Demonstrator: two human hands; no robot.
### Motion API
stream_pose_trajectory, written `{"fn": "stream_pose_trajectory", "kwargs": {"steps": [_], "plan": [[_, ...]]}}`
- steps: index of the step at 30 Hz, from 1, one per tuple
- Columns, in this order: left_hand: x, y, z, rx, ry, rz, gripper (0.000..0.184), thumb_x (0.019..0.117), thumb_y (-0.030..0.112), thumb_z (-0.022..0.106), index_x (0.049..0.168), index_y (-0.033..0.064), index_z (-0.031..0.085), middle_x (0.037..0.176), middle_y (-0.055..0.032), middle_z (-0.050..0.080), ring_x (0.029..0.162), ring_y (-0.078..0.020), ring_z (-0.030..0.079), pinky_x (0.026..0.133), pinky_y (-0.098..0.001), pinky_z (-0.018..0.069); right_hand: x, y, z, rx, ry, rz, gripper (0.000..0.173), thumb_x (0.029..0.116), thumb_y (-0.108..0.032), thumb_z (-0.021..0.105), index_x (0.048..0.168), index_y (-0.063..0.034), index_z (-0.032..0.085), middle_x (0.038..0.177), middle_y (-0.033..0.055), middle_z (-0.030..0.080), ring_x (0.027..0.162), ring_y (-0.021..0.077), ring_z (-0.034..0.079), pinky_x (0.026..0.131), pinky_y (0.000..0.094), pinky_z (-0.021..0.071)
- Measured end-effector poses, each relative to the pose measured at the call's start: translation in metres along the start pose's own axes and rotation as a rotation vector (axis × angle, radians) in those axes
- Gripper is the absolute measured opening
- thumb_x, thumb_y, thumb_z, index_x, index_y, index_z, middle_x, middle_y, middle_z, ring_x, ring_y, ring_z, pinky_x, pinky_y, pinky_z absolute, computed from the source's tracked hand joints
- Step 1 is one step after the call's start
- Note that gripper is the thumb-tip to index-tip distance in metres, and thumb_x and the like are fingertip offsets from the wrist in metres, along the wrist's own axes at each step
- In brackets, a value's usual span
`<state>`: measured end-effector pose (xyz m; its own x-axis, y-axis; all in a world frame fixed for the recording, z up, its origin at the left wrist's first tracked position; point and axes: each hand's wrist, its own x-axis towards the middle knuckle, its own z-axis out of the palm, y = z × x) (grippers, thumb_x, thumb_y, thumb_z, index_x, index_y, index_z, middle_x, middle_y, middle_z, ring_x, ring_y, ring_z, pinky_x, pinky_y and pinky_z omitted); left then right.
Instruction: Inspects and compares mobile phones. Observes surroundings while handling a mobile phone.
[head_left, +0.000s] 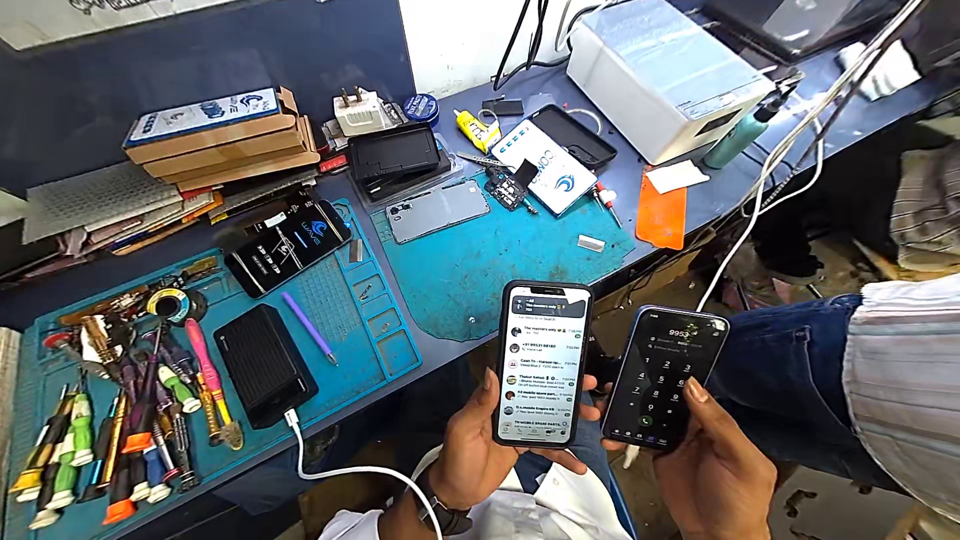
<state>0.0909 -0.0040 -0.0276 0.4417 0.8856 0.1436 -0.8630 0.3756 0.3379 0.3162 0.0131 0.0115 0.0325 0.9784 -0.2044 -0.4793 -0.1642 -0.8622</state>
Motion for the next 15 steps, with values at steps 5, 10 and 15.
{"fn": "stream_pose_trajectory", "kwargs": {"steps": [5,10,15], "plan": [[-0.0003,-0.0005,0.0001,-0.002,-0.004,-0.001,0.063,0.1053,0.053,0.041,0.154,0.0123,0.042,0.154,-0.0278,0.042,0.134,-0.0474,0.051,0.099,-0.0625,0.0507,-0.0007,0.0,-0.0004,-0.002,0.013,0.013,0.042,0.0993,-0.04,0.059,0.125,-0.0071,0.063,0.105,0.0186,0.073,0.085,0.0268,0.076,0.062,0.0426,0.0651],[-0.0011,-0.0004,0.0005,-0.002,-0.009,-0.007,0.064,0.1052,0.053,0.041,0.154,0.0122,0.041,0.154,-0.0279,0.042,0.135,-0.047,0.05,0.099,-0.0624,0.0507,-0.0018,0.001,-0.0017,0.005,0.018,0.014,0.042,0.0988,-0.04,0.06,0.125,-0.0066,0.063,0.105,0.0191,0.073,0.084,0.0268,0.076,0.062,0.0429,0.0652],[-0.0009,-0.0014,0.0014,-0.001,0.004,0.005,0.064,0.1045,0.054,0.042,0.154,0.013,0.042,0.154,-0.028,0.042,0.134,-0.0478,0.05,0.098,-0.0626,0.0514,-0.0024,0.0002,-0.0023,-0.013,0.011,0.017,0.042,0.1,-0.041,0.057,0.125,-0.0068,0.062,0.105,0.019,0.073,0.084,0.0279,0.076,0.06,0.0441,0.0649]]}}
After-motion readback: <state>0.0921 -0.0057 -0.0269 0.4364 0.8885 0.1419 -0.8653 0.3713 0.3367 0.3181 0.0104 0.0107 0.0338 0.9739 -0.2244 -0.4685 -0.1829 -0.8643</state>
